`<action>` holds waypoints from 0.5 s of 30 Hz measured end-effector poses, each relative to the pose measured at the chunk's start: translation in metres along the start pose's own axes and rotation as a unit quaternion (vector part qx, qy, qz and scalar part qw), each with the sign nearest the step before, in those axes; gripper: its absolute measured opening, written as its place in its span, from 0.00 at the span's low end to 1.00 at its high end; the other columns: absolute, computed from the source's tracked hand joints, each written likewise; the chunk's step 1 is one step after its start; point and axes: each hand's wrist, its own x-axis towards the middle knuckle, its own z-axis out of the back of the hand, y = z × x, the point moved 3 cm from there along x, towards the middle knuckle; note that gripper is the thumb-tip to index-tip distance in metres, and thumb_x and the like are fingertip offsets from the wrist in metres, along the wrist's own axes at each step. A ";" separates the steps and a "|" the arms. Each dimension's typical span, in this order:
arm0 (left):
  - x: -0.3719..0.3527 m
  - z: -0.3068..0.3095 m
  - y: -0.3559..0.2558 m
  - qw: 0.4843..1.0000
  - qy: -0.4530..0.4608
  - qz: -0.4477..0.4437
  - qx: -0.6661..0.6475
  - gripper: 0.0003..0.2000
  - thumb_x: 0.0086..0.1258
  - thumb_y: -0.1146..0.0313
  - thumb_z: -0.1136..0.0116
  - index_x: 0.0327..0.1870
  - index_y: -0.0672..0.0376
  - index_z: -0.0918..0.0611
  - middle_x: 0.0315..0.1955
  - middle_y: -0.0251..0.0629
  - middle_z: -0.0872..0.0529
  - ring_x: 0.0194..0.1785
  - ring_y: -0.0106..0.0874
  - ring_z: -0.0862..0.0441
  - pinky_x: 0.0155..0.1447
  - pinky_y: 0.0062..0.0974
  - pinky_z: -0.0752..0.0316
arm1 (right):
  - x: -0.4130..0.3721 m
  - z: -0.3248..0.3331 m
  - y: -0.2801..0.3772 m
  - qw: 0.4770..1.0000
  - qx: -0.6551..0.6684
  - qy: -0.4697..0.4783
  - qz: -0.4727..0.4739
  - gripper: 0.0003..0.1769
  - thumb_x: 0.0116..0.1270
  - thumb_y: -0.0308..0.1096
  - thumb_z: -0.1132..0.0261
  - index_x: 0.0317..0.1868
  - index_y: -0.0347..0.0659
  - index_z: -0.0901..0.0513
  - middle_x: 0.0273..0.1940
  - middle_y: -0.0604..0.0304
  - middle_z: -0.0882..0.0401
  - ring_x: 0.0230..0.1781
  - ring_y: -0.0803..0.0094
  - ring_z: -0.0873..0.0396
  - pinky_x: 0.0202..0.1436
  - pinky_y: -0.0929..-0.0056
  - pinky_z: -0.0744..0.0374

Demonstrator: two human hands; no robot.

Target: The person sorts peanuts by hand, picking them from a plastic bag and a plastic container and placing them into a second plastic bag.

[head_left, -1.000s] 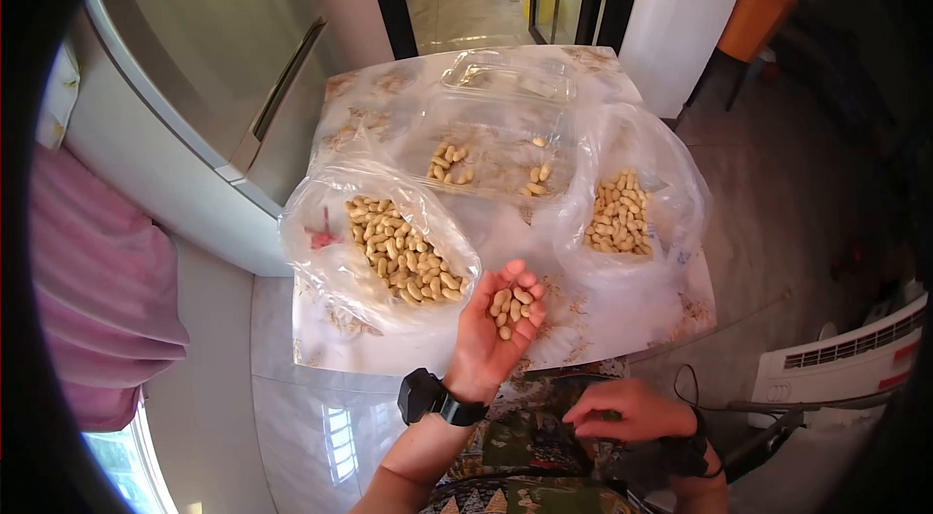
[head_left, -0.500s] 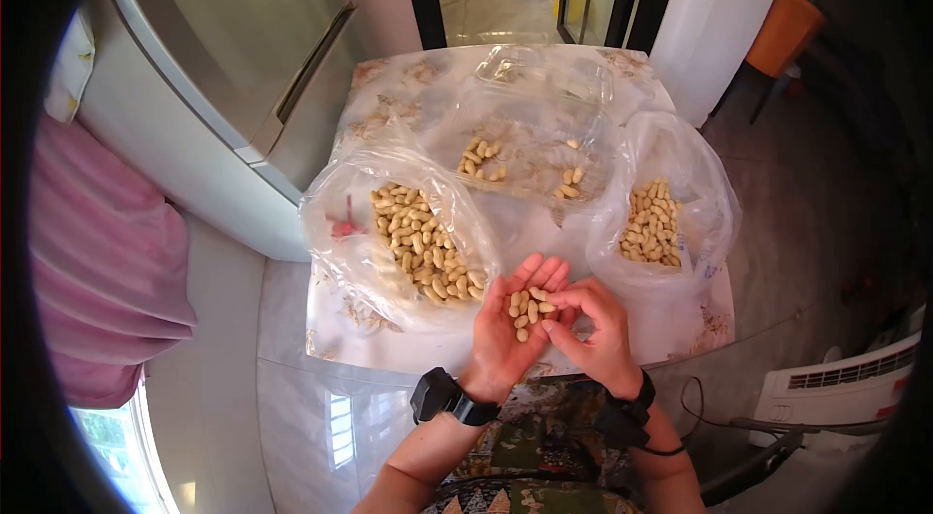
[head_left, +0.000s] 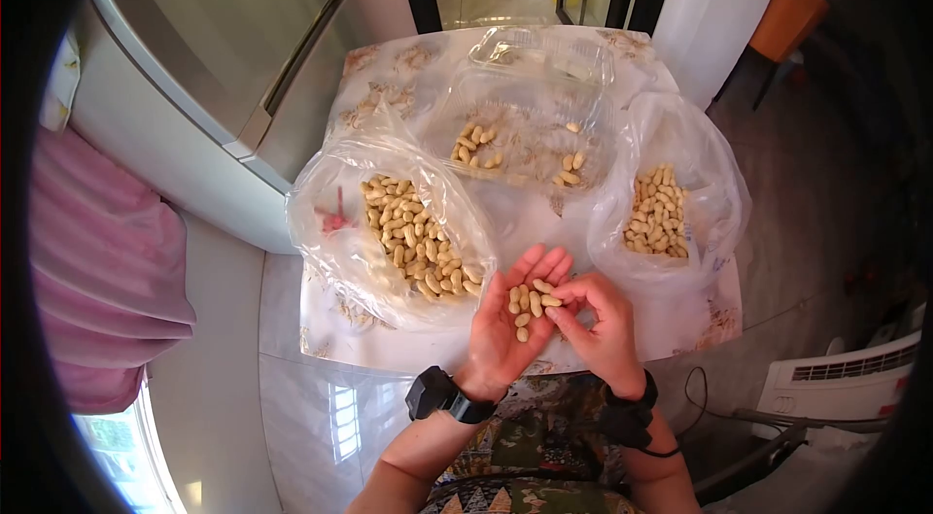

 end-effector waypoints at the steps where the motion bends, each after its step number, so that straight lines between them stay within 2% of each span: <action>1: 0.000 0.000 0.000 1.000 -0.001 0.000 0.000 0.28 0.77 0.49 0.57 0.70 0.60 0.34 0.70 0.48 0.35 0.75 0.42 0.42 0.77 0.45 0.49 | -0.001 0.000 -0.002 1.000 0.001 0.000 -0.001 0.10 0.59 0.20 0.32 0.41 0.35 0.20 0.37 0.58 0.19 0.33 0.72 0.18 0.36 0.76 0.20; 3: 0.000 0.000 0.001 1.000 0.013 0.003 0.013 0.29 0.78 0.49 0.60 0.72 0.59 0.37 0.71 0.46 0.36 0.76 0.40 0.43 0.76 0.40 0.45 | -0.003 -0.001 -0.007 0.999 0.038 -0.014 -0.025 0.09 0.60 0.21 0.31 0.41 0.35 0.21 0.35 0.58 0.18 0.33 0.73 0.18 0.38 0.76 0.20; 6: -0.001 0.000 0.000 1.000 0.013 0.004 0.012 0.29 0.79 0.49 0.60 0.72 0.59 0.37 0.71 0.47 0.36 0.76 0.39 0.43 0.75 0.38 0.43 | -0.004 -0.001 -0.010 0.997 0.064 -0.023 -0.040 0.09 0.61 0.21 0.32 0.41 0.35 0.21 0.35 0.58 0.18 0.34 0.73 0.18 0.39 0.76 0.20; 15: -0.003 -0.001 0.000 1.000 0.003 0.010 0.024 0.29 0.78 0.48 0.60 0.72 0.59 0.37 0.71 0.46 0.36 0.76 0.39 0.43 0.73 0.35 0.39 | -0.001 0.000 -0.004 0.998 0.060 -0.008 -0.019 0.10 0.62 0.19 0.34 0.44 0.34 0.19 0.36 0.58 0.19 0.36 0.73 0.17 0.40 0.76 0.20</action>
